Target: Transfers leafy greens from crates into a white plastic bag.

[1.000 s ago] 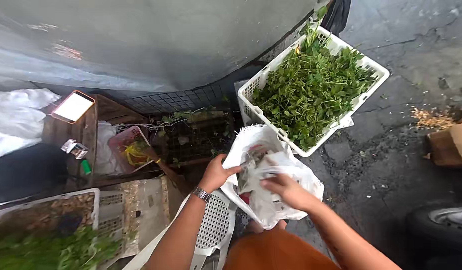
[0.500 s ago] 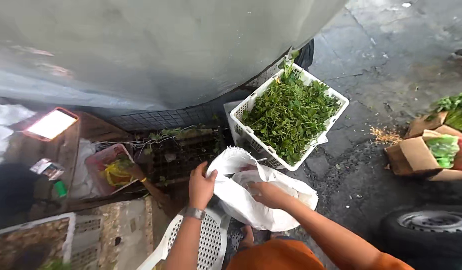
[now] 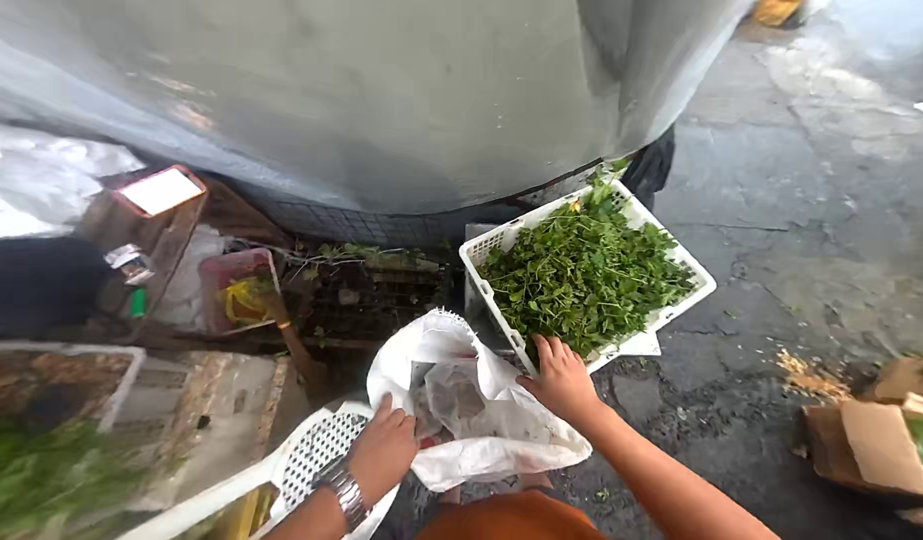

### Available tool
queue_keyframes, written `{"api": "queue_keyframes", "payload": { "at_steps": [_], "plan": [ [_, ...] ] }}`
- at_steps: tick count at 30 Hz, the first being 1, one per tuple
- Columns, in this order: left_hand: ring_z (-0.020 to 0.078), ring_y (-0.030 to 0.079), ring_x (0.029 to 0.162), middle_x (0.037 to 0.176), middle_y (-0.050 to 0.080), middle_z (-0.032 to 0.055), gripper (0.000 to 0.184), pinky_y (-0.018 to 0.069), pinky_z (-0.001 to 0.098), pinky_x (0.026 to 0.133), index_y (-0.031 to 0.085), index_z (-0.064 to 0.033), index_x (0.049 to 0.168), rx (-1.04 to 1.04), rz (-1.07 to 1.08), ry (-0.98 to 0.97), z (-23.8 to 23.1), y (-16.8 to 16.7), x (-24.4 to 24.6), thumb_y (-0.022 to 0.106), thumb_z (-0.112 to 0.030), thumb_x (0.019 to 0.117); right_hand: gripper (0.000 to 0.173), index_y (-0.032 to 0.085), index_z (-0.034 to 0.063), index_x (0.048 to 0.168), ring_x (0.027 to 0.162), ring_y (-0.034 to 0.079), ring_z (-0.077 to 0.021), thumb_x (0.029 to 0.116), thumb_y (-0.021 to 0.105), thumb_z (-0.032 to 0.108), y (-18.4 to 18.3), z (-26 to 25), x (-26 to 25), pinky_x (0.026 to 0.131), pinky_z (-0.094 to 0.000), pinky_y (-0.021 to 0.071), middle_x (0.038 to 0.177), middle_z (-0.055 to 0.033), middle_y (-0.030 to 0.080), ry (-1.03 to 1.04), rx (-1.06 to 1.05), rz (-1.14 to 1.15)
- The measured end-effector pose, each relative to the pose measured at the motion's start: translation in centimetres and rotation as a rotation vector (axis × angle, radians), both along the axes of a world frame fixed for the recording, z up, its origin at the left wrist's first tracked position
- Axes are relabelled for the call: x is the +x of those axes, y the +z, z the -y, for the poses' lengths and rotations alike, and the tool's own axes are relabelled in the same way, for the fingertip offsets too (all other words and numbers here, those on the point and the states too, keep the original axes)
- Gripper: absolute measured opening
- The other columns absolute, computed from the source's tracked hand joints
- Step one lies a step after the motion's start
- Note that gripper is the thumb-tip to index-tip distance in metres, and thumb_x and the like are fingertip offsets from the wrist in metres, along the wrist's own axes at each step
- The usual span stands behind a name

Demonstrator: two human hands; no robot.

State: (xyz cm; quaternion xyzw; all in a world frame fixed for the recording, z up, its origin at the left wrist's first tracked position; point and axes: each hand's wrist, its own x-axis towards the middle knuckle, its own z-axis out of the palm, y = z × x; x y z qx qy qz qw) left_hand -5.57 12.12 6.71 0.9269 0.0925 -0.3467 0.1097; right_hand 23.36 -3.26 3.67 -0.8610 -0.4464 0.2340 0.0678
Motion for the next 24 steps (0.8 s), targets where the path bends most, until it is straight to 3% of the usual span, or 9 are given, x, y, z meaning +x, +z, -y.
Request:
{"api": "queue_keyframes", "payload": {
  "at_steps": [3,6,9,11,13,16,19,21,24],
  "plan": [
    [0.0412,0.044,0.144,0.135,0.064,0.0177,0.016,0.0162,0.0777,0.117,0.080,-0.0103,0.095,0.181,0.176,0.197,2.3,1.3,-1.2,0.064,-0.008,0.0952,0.068,0.047,0.0057,0.151,0.133,0.052,-0.0420,0.0882,0.071,0.018,-0.8,-1.5,-0.1,0.103,-0.0592,0.0484,0.145,-0.0225,0.054,-0.008,-0.091,-0.111],
    [0.0422,0.037,0.148,0.143,0.059,0.0167,0.015,0.0109,0.0791,0.117,0.079,-0.0111,0.103,0.215,0.065,0.423,4.9,1.6,-1.3,0.070,-0.013,0.0906,0.063,0.051,0.0069,0.150,0.130,0.056,-0.0431,0.0891,0.067,0.009,1.0,2.5,2.1,0.102,-0.0623,0.0490,0.140,-0.0216,0.059,0.076,-0.083,-0.146],
    [0.0398,0.030,0.152,0.149,0.053,0.0166,0.056,0.0054,0.0762,0.119,0.075,-0.0105,0.110,0.166,-0.031,0.605,5.8,1.4,-1.3,0.066,-0.060,0.0871,0.053,0.064,0.0120,0.139,0.118,0.063,-0.0438,0.0871,0.069,0.003,1.1,9.9,6.7,0.100,-0.0662,0.0480,0.124,-0.0185,0.070,0.228,-0.013,-0.054],
    [0.0399,0.043,0.144,0.137,0.062,0.0175,0.080,0.0160,0.0741,0.119,0.077,-0.0086,0.096,0.249,0.151,0.715,6.0,0.3,-1.0,0.052,-0.084,0.0839,0.048,0.071,0.0124,0.128,0.113,0.065,-0.0451,0.0832,0.069,-0.004,0.2,14.1,9.8,0.102,-0.0692,0.0445,0.114,-0.0168,0.073,0.250,0.043,0.030],
    [0.0422,0.054,0.132,0.122,0.067,0.0190,0.069,0.0308,0.0689,0.114,0.075,-0.0058,0.083,0.358,0.365,0.749,5.8,-1.5,-0.8,0.057,-0.072,0.0899,0.045,0.074,0.0110,0.122,0.114,0.064,-0.0466,0.0827,0.067,-0.009,-1.1,16.9,11.0,0.106,-0.0702,0.0403,0.111,-0.0171,0.074,0.195,0.085,0.098],
    [0.0408,0.056,0.127,0.122,0.067,0.0170,0.039,0.0377,0.0621,0.111,0.073,-0.0074,0.079,0.395,0.518,0.691,5.3,-3.6,-0.8,0.069,-0.045,0.0905,0.042,0.077,0.0119,0.116,0.117,0.062,-0.0477,0.0855,0.061,-0.012,-2.4,17.9,10.8,0.111,-0.0712,0.0349,0.111,-0.0181,0.074,0.074,0.184,0.230],
    [0.0401,0.058,0.124,0.122,0.067,0.0153,0.023,0.0411,0.0612,0.108,0.070,-0.0111,0.077,0.416,0.690,0.555,4.8,-4.4,-1.8,0.073,-0.032,0.0863,0.040,0.072,0.0109,0.126,0.134,0.050,-0.0526,0.0898,0.063,-0.005,-0.3,16.7,7.8,0.116,-0.0760,0.0238,0.131,-0.0263,0.064,-0.150,0.097,0.291],
    [0.0434,0.056,0.128,0.130,0.064,0.0183,0.017,0.0390,0.0644,0.110,0.070,-0.0135,0.079,0.436,0.792,0.506,4.1,-4.7,-2.6,0.076,-0.029,0.0834,0.045,0.065,0.0080,0.136,0.138,0.045,-0.0527,0.0904,0.070,0.009,2.5,15.2,4.3,0.114,-0.0738,0.0294,0.142,-0.0290,0.055,-0.302,0.137,0.243],
    [0.0551,0.035,0.144,0.156,0.040,0.0300,0.028,0.0276,0.0749,0.112,0.077,-0.0231,0.107,0.441,0.804,0.571,3.4,-4.6,-3.7,0.081,-0.026,0.0801,0.039,0.068,0.0095,0.132,0.128,0.058,-0.0387,0.0963,0.068,0.026,3.5,11.6,-3.7,0.107,-0.0586,0.0476,0.136,-0.0199,0.062,-0.225,0.298,0.083]
  ]
}}
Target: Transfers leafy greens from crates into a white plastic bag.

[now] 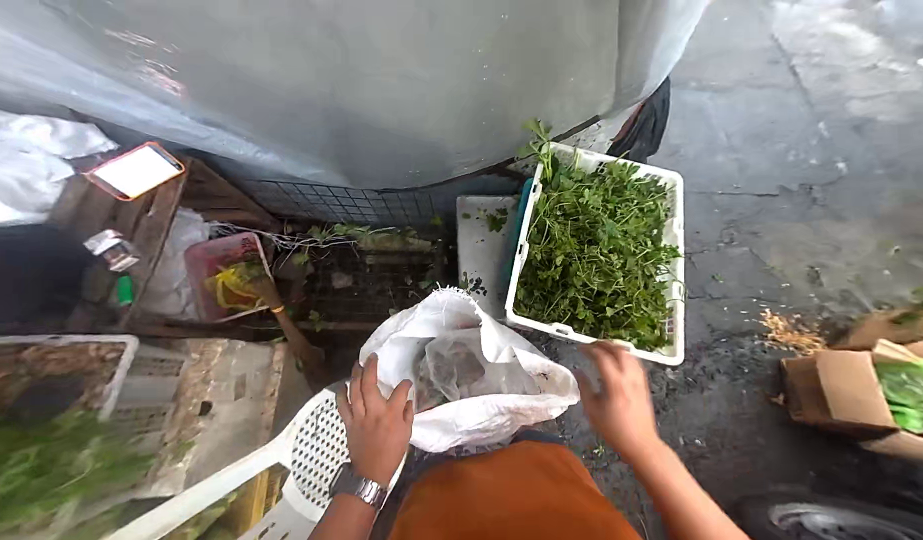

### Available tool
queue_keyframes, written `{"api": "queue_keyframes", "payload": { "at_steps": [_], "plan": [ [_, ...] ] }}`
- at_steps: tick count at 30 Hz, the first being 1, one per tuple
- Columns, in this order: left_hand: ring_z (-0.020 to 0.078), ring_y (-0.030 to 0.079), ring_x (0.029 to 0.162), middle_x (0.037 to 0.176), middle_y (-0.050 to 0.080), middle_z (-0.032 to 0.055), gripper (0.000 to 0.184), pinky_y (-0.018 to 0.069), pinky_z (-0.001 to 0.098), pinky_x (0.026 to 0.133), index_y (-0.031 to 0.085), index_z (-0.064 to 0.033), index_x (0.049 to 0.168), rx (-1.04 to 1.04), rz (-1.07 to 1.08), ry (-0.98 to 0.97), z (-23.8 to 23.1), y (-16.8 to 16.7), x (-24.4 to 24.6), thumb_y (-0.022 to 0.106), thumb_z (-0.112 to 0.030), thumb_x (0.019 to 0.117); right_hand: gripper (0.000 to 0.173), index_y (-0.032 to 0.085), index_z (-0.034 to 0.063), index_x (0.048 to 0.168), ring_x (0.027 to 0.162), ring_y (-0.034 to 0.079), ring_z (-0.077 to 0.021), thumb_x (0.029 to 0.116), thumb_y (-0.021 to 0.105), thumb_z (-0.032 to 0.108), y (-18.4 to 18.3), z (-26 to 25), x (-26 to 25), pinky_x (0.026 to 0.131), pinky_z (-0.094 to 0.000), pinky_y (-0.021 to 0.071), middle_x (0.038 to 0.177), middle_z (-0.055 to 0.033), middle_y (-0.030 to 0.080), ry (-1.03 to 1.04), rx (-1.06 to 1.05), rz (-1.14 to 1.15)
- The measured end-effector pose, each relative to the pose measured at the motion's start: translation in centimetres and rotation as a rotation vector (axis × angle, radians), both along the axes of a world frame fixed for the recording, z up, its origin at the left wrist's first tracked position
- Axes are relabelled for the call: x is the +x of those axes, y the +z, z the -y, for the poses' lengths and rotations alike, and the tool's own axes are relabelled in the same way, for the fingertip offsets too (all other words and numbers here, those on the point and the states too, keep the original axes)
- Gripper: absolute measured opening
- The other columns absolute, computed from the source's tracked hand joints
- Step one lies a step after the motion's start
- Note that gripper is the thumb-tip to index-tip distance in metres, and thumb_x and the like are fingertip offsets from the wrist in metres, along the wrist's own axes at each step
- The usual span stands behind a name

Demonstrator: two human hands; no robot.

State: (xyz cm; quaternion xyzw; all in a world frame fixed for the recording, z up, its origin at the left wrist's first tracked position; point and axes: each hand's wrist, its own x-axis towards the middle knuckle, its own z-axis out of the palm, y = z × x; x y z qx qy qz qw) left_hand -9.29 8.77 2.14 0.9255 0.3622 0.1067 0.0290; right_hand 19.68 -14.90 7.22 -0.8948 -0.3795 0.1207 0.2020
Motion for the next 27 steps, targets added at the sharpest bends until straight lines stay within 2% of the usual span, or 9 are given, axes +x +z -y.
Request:
{"api": "queue_keyframes", "payload": {
  "at_steps": [4,8,11,16,19,21,23,25,27],
  "plan": [
    [0.0535,0.046,0.134,0.166,0.024,0.0261,0.059,0.0438,0.0668,0.097,0.071,-0.0326,0.131,-0.048,-0.063,0.202,-1.7,0.5,0.9,0.079,-0.011,0.0763,0.039,0.063,0.0103,0.138,0.127,0.062,-0.0222,0.1025,0.061,0.026,-6.8,-6.0,-5.4,0.113,-0.0441,0.0484,0.135,-0.0102,0.067,0.318,0.005,-0.495],
    [0.0550,0.051,0.129,0.166,0.018,0.0289,0.071,0.0537,0.0609,0.091,0.069,-0.0255,0.135,-0.187,-0.058,0.232,-3.5,0.9,0.1,0.075,0.003,0.0709,0.074,0.041,0.0135,0.158,0.148,0.039,-0.0380,0.0948,0.072,0.034,-9.8,-13.1,-4.3,0.122,-0.0590,0.0325,0.160,-0.0183,0.042,0.358,-0.212,-0.538],
    [0.0560,0.041,0.139,0.169,0.007,0.0284,0.067,0.0539,0.0602,0.095,0.072,-0.0241,0.127,-0.353,-0.064,0.264,-4.6,1.3,-1.3,0.078,0.005,0.0671,0.089,0.035,0.0077,0.159,0.144,0.041,-0.0456,0.0867,0.080,0.036,-10.5,-18.2,-2.5,0.113,-0.0653,0.0396,0.159,-0.0275,0.037,0.213,-0.311,-0.508],
    [0.0458,0.059,0.125,0.163,0.032,0.0231,0.061,0.0565,0.0598,0.094,0.069,-0.0272,0.132,-0.696,-0.310,0.223,-4.8,3.9,-2.1,0.072,0.002,0.0791,0.107,0.014,0.0103,0.166,0.146,0.040,-0.0434,0.0850,0.080,0.033,-13.5,-23.3,-0.8,0.112,-0.0596,0.0441,0.168,-0.0269,0.018,0.064,-0.312,-0.504],
    [0.0414,0.066,0.117,0.170,0.025,0.0130,0.095,0.0562,0.0602,0.093,0.031,-0.0278,0.163,-0.839,-0.478,0.101,-4.0,4.4,-1.2,0.070,-0.003,0.0810,0.093,0.034,-0.0016,0.158,0.140,0.045,-0.0480,0.0898,0.075,0.046,-7.1,-23.6,-1.0,0.114,-0.0663,0.0374,0.153,-0.0326,0.042,0.277,-0.414,-0.571],
    [0.0371,0.073,0.099,0.172,0.020,0.0086,0.108,0.0590,0.0586,0.083,0.013,-0.0231,0.168,-0.803,-0.494,0.064,-3.3,4.8,0.4,0.073,-0.010,0.0790,0.060,0.062,0.0051,0.139,0.128,0.060,-0.0355,0.0979,0.066,0.048,-0.2,-21.8,1.5,0.110,-0.0600,0.0442,0.136,-0.0202,0.064,0.443,-0.316,-0.542],
    [0.0339,0.073,0.092,0.172,0.021,0.0093,0.112,0.0595,0.0562,0.078,0.005,-0.0199,0.168,-0.769,-0.511,0.021,-2.4,6.0,2.0,0.073,-0.016,0.0794,0.047,0.069,0.0173,0.132,0.115,0.069,-0.0259,0.0957,0.071,0.046,3.8,-18.6,6.0,0.101,-0.0556,0.0545,0.125,-0.0085,0.072,0.417,-0.067,-0.354],
    [0.0305,0.073,0.086,0.171,0.023,0.0120,0.111,0.0596,0.0515,0.073,0.006,-0.0162,0.168,-0.689,-0.499,-0.035,-2.0,7.3,3.8,0.072,-0.016,0.0793,0.095,0.047,0.0199,0.154,0.137,0.050,-0.0423,0.0771,0.084,0.061,3.8,-16.0,13.0,0.104,-0.0706,0.0456,0.154,-0.0167,0.049,0.226,-0.043,-0.082],
    [0.0268,0.073,0.078,0.169,0.026,0.0150,0.111,0.0589,0.0472,0.067,0.008,-0.0127,0.167,-0.624,-0.453,-0.079,-1.8,7.9,5.1,0.071,-0.015,0.0763,0.143,0.013,0.0229,0.167,0.151,0.013,-0.0592,0.0571,0.086,0.077,-0.1,-14.4,19.8,0.101,-0.0864,0.0298,0.172,-0.0226,0.001,-0.033,-0.256,-0.018]
  ]
}}
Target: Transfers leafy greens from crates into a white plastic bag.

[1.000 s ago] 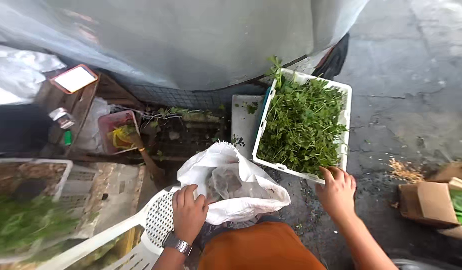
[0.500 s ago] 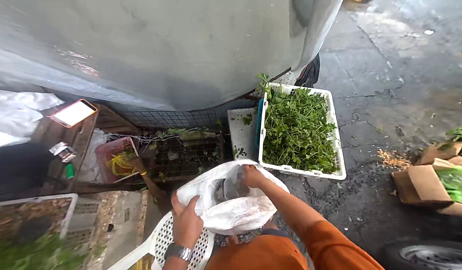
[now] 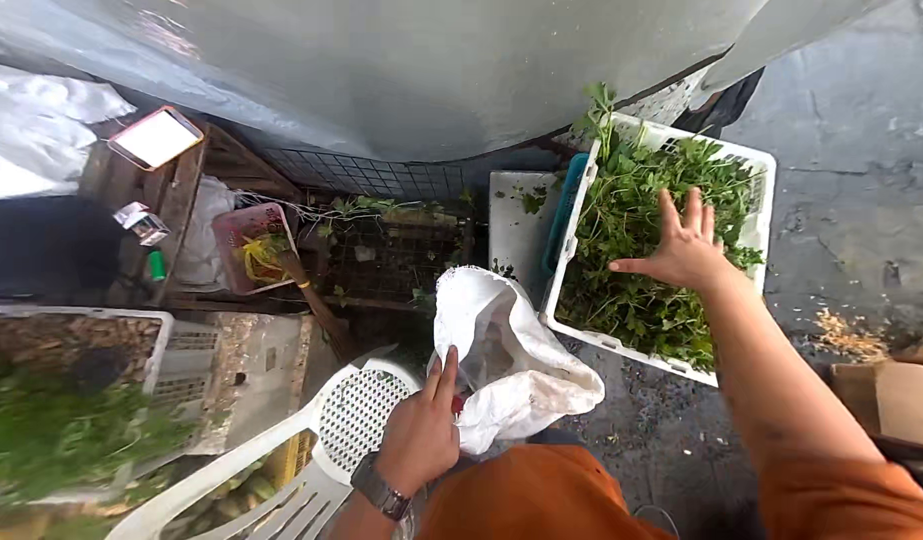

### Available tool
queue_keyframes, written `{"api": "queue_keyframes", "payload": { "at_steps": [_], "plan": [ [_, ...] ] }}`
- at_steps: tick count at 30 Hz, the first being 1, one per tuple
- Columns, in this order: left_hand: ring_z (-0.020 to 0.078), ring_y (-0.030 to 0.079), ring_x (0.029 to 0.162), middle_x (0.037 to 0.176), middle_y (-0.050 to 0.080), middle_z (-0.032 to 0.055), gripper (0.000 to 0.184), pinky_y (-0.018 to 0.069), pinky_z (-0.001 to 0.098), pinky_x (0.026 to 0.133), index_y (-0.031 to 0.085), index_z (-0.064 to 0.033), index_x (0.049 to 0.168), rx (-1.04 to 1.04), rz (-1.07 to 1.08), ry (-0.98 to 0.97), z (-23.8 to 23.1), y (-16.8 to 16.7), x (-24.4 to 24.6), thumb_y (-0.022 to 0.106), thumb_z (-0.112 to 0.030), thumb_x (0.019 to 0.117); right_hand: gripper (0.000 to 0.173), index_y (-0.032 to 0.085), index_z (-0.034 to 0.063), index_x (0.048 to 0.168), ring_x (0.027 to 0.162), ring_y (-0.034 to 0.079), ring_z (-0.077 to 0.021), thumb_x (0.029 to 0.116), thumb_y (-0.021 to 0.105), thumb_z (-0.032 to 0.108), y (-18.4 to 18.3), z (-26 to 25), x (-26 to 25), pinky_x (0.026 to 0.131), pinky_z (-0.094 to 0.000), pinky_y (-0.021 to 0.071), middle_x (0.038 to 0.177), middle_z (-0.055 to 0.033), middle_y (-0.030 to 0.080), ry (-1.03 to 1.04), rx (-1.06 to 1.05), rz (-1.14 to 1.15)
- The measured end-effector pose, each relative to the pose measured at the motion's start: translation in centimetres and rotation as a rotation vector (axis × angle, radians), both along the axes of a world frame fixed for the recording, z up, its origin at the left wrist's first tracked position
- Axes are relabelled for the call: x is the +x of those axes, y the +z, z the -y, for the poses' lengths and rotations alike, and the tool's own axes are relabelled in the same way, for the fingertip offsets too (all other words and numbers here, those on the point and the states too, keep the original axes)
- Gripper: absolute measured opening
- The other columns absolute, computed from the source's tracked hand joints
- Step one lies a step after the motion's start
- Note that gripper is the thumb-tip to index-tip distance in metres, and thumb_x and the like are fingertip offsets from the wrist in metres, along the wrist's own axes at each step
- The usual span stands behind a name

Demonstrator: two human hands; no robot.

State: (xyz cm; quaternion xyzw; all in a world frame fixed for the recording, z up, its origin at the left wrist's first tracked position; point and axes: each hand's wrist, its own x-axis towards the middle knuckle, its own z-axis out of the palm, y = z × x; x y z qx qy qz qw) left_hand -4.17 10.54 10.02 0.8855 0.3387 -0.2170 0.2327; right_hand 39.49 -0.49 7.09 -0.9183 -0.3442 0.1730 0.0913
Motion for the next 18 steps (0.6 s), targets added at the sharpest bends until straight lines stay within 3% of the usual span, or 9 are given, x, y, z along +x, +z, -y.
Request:
{"api": "queue_keyframes", "payload": {
  "at_steps": [1,2,4,6,8,10,13,15,18],
  "plan": [
    [0.0257,0.072,0.075,0.169,0.026,0.0158,0.110,0.0587,0.0463,0.066,0.008,-0.0121,0.167,-0.005,0.022,0.003,0.2,0.0,0.5,0.071,-0.013,0.0760,0.150,0.005,0.0236,0.168,0.151,0.004,-0.0626,0.0541,0.089,0.075,-2.2,0.4,1.9,0.099,-0.0880,0.0286,0.171,-0.0230,-0.013,-0.105,-0.100,-0.036],
    [0.0257,0.072,0.074,0.169,0.025,0.0159,0.110,0.0588,0.0465,0.066,0.008,-0.0120,0.167,-0.024,0.047,0.019,0.4,-0.1,1.0,0.070,-0.011,0.0760,0.150,0.001,0.0227,0.168,0.150,0.002,-0.0647,0.0570,0.093,0.067,-4.0,0.7,2.7,0.101,-0.0867,0.0304,0.169,-0.0249,-0.018,-0.171,-0.177,-0.090],
    [0.0274,0.073,0.078,0.169,0.025,0.0158,0.109,0.0597,0.0484,0.067,0.009,-0.0122,0.167,-0.062,0.099,0.066,0.8,-0.8,2.0,0.070,-0.008,0.0769,0.140,-0.001,0.0208,0.167,0.149,0.005,-0.0660,0.0683,0.096,0.040,-7.1,0.4,2.9,0.101,-0.0856,0.0325,0.168,-0.0277,-0.018,-0.257,-0.241,-0.183],
    [0.0277,0.073,0.079,0.168,0.027,0.0168,0.108,0.0601,0.0489,0.066,0.010,-0.0117,0.167,-0.059,0.153,0.110,1.5,-1.6,2.7,0.070,-0.008,0.0768,0.128,0.003,0.0215,0.167,0.145,0.020,-0.0667,0.0734,0.091,0.022,-9.0,-0.4,3.2,0.094,-0.0861,0.0367,0.168,-0.0318,-0.005,-0.314,-0.255,-0.176],
    [0.0270,0.073,0.076,0.168,0.027,0.0171,0.108,0.0599,0.0485,0.065,0.010,-0.0117,0.167,-0.038,0.186,0.153,1.9,-2.1,3.3,0.071,-0.009,0.0773,0.122,0.015,0.0230,0.166,0.138,0.035,-0.0642,0.0709,0.091,0.025,-9.1,-0.8,3.1,0.092,-0.0816,0.0410,0.162,-0.0373,0.020,-0.364,-0.239,-0.147],
    [0.0281,0.073,0.074,0.167,0.029,0.0171,0.110,0.0601,0.0499,0.065,0.012,-0.0114,0.167,-0.010,0.232,0.205,1.8,-2.2,4.1,0.072,-0.008,0.0748,0.120,0.021,0.0221,0.164,0.132,0.044,-0.0604,0.0676,0.093,0.030,-8.7,-0.8,3.3,0.090,-0.0754,0.0472,0.152,-0.0393,0.035,-0.385,-0.243,-0.126],
    [0.0315,0.074,0.085,0.169,0.026,0.0149,0.114,0.0603,0.0531,0.072,0.009,-0.0141,0.167,-0.016,0.217,0.281,1.4,-1.6,4.6,0.073,-0.007,0.0738,0.097,0.035,0.0159,0.157,0.117,0.060,-0.0553,0.0753,0.086,0.024,-7.9,0.3,4.1,0.087,-0.0721,0.0509,0.132,-0.0349,0.059,-0.371,-0.203,-0.116],
    [0.0321,0.074,0.090,0.170,0.024,0.0133,0.115,0.0605,0.0529,0.075,0.006,-0.0154,0.167,-0.023,0.178,0.283,1.1,-1.0,4.1,0.073,-0.008,0.0744,0.079,0.044,0.0157,0.153,0.116,0.062,-0.0530,0.0820,0.078,0.022,-6.9,1.5,4.9,0.088,-0.0727,0.0500,0.128,-0.0315,0.063,-0.391,-0.152,-0.148],
    [0.0328,0.073,0.094,0.171,0.019,0.0124,0.115,0.0601,0.0536,0.078,0.005,-0.0169,0.168,-0.065,0.139,0.246,1.1,-0.6,2.6,0.074,-0.009,0.0759,0.057,0.059,0.0091,0.139,0.118,0.060,-0.0546,0.0872,0.078,0.025,-3.9,3.8,5.6,0.092,-0.0772,0.0453,0.127,-0.0326,0.063,-0.425,0.081,-0.151]
  ]
}}
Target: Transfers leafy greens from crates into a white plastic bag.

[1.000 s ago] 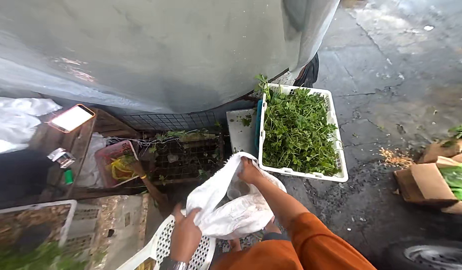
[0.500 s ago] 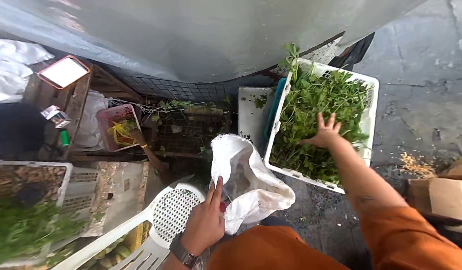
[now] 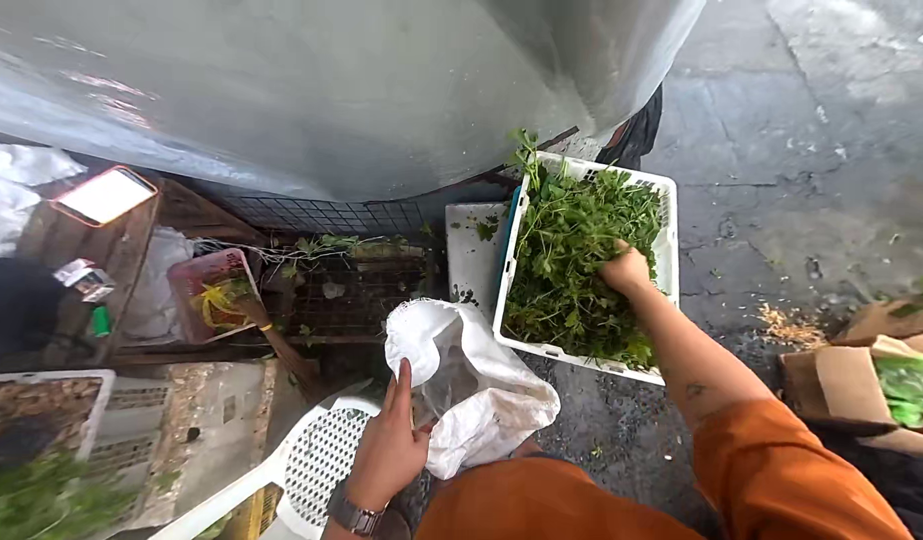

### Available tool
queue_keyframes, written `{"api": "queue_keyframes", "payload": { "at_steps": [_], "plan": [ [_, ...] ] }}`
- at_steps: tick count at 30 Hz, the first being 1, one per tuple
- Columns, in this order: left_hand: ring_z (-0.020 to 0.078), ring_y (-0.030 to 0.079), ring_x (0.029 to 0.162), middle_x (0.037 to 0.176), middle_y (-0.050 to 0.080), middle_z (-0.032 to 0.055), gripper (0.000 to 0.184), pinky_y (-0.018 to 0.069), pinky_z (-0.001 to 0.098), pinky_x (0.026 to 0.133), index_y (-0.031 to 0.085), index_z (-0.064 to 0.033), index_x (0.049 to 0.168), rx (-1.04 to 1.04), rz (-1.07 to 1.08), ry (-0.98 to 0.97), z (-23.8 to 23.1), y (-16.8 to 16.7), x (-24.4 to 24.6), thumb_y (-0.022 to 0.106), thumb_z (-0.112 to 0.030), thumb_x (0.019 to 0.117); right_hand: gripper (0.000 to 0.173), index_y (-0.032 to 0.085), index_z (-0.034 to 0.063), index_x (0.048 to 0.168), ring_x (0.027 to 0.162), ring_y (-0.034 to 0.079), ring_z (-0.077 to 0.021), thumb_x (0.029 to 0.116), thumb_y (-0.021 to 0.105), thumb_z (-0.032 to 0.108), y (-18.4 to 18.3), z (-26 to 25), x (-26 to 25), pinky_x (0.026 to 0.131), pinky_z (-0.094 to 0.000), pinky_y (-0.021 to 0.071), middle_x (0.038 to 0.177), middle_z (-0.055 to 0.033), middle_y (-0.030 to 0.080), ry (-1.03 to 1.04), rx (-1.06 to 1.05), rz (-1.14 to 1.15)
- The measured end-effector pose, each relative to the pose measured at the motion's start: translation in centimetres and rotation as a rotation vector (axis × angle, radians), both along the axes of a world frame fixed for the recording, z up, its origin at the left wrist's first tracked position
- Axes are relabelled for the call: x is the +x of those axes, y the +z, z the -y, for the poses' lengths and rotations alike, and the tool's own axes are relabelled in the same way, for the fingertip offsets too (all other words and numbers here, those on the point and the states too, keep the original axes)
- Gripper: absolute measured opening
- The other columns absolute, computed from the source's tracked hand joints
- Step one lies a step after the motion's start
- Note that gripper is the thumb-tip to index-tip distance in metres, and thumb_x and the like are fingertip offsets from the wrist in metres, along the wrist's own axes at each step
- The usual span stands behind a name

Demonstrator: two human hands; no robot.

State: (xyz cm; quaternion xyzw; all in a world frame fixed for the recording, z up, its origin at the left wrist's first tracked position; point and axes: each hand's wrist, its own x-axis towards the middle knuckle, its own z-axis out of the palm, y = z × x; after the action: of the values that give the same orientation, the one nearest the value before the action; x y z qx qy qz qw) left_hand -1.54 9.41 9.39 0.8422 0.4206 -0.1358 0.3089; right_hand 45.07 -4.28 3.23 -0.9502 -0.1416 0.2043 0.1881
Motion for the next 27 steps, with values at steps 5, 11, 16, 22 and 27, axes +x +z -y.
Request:
{"api": "queue_keyframes", "payload": {
  "at_steps": [5,11,16,22,27],
  "plan": [
    [0.0332,0.073,0.097,0.171,0.020,0.0144,0.115,0.0602,0.0531,0.081,0.005,-0.0176,0.168,-0.031,0.067,-0.017,-0.1,-0.6,-1.6,0.075,-0.008,0.0762,0.050,0.060,0.0036,0.137,0.126,0.058,-0.0470,0.0918,0.074,0.018,8.5,3.6,-0.6,0.102,-0.0729,0.0424,0.132,-0.0295,0.062,-0.068,0.299,0.169],
    [0.0346,0.071,0.109,0.171,0.019,0.0123,0.115,0.0590,0.0555,0.087,0.006,-0.0202,0.168,-0.044,0.134,-0.049,-0.8,-0.3,-1.4,0.074,-0.007,0.0758,0.053,0.056,0.0005,0.140,0.134,0.055,-0.0330,0.0930,0.068,0.022,15.5,4.3,-2.1,0.112,-0.0593,0.0406,0.138,-0.0230,0.061,-0.126,0.462,0.397],
    [0.0331,0.061,0.129,0.172,0.018,0.0129,0.121,0.0556,0.0541,0.098,0.004,-0.0160,0.167,-0.105,0.247,-0.061,-0.9,-0.7,-2.0,0.080,-0.009,0.0736,0.048,0.056,-0.0040,0.139,0.137,0.051,-0.0347,0.1021,0.055,0.025,17.9,3.7,-6.2,0.114,-0.0561,0.0379,0.140,-0.0265,0.058,-0.285,0.451,0.439],
    [0.0207,0.043,0.147,0.172,0.017,0.0117,0.126,0.0478,0.0424,0.114,-0.001,-0.0126,0.167,-0.299,0.464,0.008,0.0,-1.5,-1.9,0.083,-0.005,0.0718,0.044,0.050,-0.0158,0.138,0.132,0.054,-0.0370,0.1029,0.050,0.011,12.8,1.2,-22.3,0.114,-0.0486,0.0414,0.138,-0.0342,0.055,-0.360,0.508,0.205],
    [0.0166,0.058,0.132,0.150,0.052,0.0157,0.105,0.0527,0.0354,0.110,0.022,0.0063,0.155,-0.463,0.822,0.181,-0.2,-1.8,-2.9,0.081,0.005,0.0687,0.042,0.045,-0.0161,0.135,0.110,0.062,-0.0071,0.1027,0.046,0.011,-2.8,0.2,-35.7,0.094,-0.0227,0.0522,0.119,-0.0160,0.064,-0.285,0.971,-0.404]
  ]
}}
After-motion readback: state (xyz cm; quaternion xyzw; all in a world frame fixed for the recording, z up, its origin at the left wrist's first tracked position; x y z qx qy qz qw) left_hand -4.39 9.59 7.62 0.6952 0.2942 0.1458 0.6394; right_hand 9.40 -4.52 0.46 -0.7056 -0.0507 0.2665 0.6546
